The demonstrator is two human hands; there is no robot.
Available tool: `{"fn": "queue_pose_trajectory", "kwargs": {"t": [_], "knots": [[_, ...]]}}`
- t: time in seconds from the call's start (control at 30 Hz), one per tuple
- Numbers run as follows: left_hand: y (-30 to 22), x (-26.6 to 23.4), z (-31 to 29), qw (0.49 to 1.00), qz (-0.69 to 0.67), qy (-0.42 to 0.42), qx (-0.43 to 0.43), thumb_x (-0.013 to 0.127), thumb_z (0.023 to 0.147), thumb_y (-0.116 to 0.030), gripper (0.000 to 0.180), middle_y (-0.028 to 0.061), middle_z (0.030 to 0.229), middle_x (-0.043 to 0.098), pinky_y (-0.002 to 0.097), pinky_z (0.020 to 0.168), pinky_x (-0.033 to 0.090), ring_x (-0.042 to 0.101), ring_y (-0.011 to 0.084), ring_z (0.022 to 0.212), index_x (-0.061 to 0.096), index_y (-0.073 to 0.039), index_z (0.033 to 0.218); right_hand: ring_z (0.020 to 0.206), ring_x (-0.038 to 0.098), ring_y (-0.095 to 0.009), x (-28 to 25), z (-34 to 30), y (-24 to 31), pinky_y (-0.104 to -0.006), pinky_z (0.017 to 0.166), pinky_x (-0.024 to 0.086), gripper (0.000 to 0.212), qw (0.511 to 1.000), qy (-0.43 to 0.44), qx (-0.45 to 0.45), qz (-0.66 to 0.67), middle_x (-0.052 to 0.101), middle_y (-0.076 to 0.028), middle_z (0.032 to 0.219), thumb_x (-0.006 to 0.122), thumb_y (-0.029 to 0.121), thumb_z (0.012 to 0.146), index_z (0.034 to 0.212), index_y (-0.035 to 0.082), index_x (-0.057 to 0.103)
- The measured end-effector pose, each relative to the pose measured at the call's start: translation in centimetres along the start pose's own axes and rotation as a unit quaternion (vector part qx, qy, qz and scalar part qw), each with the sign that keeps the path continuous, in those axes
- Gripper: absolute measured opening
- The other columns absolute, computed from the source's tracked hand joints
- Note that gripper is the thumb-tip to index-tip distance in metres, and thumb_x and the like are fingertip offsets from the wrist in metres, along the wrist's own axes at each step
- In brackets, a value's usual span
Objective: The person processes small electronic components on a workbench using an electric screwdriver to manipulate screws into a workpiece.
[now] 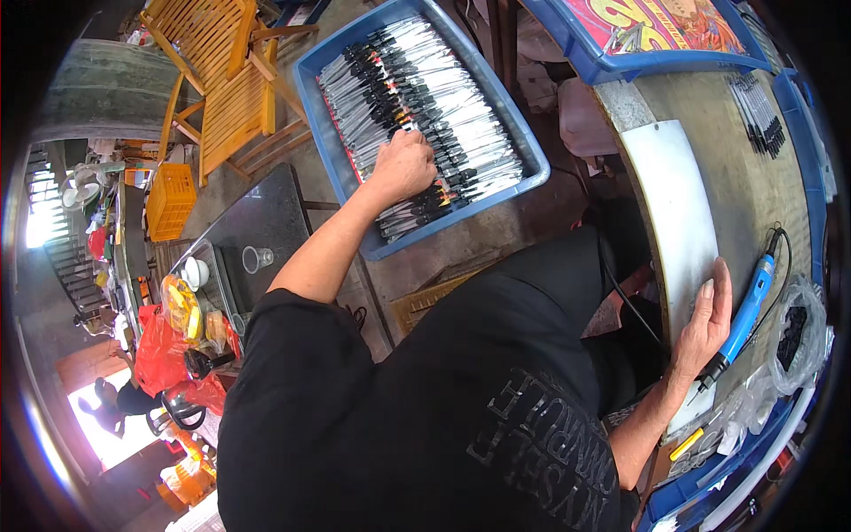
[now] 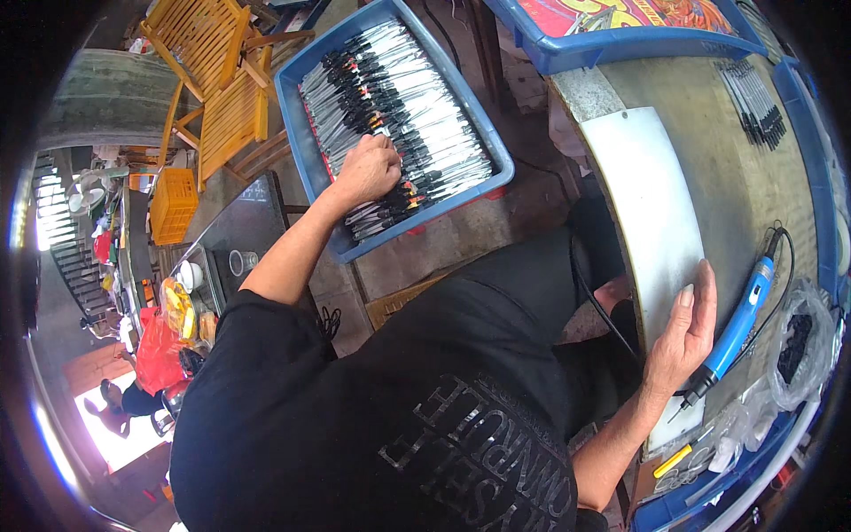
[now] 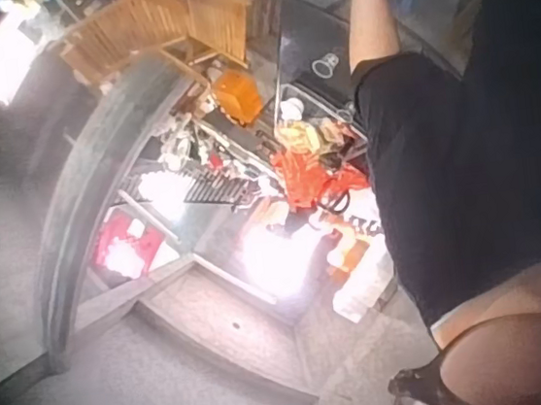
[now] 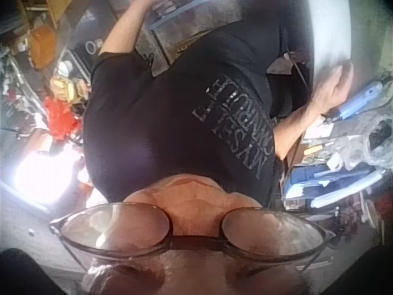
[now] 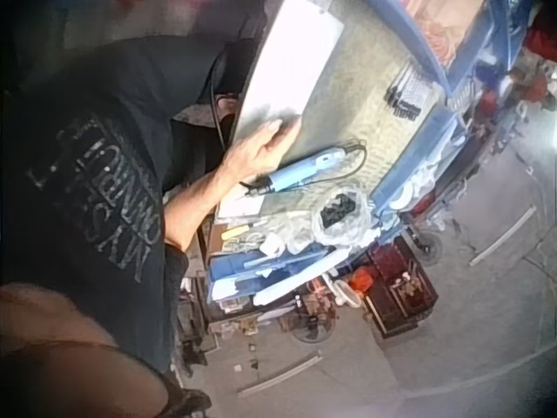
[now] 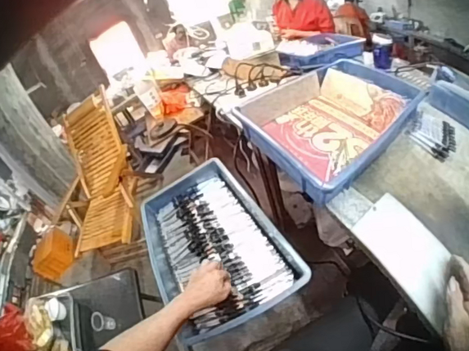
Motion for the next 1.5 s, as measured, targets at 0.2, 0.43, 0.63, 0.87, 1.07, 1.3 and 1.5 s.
{"fn": "queue_pose_trajectory", "kwargs": {"t": [0.2,0.43,0.63,0.87,1.07,1.3,1.5], "knots": [[1.0,0.5,0.4,0.995,-0.016,0.066,-0.077,0.053,0.066,-0.017,0.017,0.0098,0.090,0.054,0.0397,0.077,0.043,0.050,0.0281,0.092,0.063,-0.005,0.074,0.113,0.043,-0.019,0.0,0.1,0.0,-0.0295,0.097,0.030,0.035,1.000,-0.001,0.006,0.004,0.048,-0.013,0.121,0.043,0.014,0.089,0.119,-0.004,0.045],[2.0,1.8,0.5,0.986,-0.044,0.111,-0.120,0.060,0.066,-0.021,0.015,0.0091,0.094,0.054,0.0430,0.079,0.041,0.048,0.0280,0.098,0.061,-0.007,0.074,0.113,0.043,-0.020,0.0,0.1,0.0,-0.0301,0.097,0.030,0.035,1.000,0.000,-0.002,0.002,0.048,-0.014,0.121,0.044,0.014,0.089,0.119,-0.004,0.045],[2.1,2.1,0.2,0.984,-0.059,0.090,-0.139,0.062,0.066,-0.023,0.016,0.0077,0.094,0.054,0.0445,0.077,0.040,0.048,0.0276,0.098,0.061,-0.008,0.072,0.112,0.044,-0.021,0.0,0.1,0.1,-0.0312,0.096,0.031,0.035,1.000,-0.004,0.002,-0.002,0.049,-0.014,0.120,0.044,0.013,0.088,0.118,-0.004,0.046],[2.2,1.4,-0.1,0.990,-0.050,0.059,-0.118,0.057,0.065,-0.020,0.015,0.0094,0.093,0.054,0.0488,0.074,0.039,0.046,0.0284,0.097,0.063,-0.009,0.073,0.112,0.045,-0.021,0.0,0.1,0.1,-0.0312,0.096,0.031,0.035,1.000,-0.004,-0.008,-0.004,0.049,-0.014,0.119,0.045,0.012,0.088,0.118,-0.004,0.046],[2.1,1.6,0.3,0.988,-0.015,0.087,-0.126,0.062,0.063,-0.023,0.017,0.0079,0.094,0.054,0.0456,0.074,0.041,0.047,0.0273,0.097,0.064,-0.009,0.072,0.112,0.045,-0.021,0.0,0.1,0.2,-0.0311,0.095,0.032,0.035,1.000,-0.006,-0.005,-0.002,0.049,-0.015,0.119,0.045,0.012,0.088,0.118,-0.005,0.046],[1.8,1.6,0.1,0.988,-0.058,0.064,-0.132,0.064,0.063,-0.021,0.016,0.0072,0.092,0.054,0.0450,0.073,0.040,0.047,0.0271,0.095,0.060,-0.006,0.066,0.112,0.045,-0.021,0.0,0.0,-0.2,-0.0310,0.095,0.032,0.036,1.000,-0.007,0.000,0.018,0.049,-0.015,0.119,0.046,0.011,0.087,0.119,-0.005,0.045],[2.2,1.4,-0.3,0.986,-0.113,0.021,-0.124,0.060,0.065,-0.018,0.011,0.0069,0.092,0.054,0.0482,0.073,0.037,0.045,0.0261,0.095,0.061,-0.008,0.065,0.112,0.044,-0.021,0.0,0.0,-0.2,-0.0310,0.095,0.032,0.037,1.000,-0.006,0.002,0.017,0.049,-0.015,0.120,0.047,0.011,0.086,0.119,-0.005,0.045]]}}
Point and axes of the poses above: each hand's wrist, its own z-axis towards the middle knuckle, its own x-axis out of the palm, y = z × x, the point moved 9 cm from there along z, towards the middle knuckle
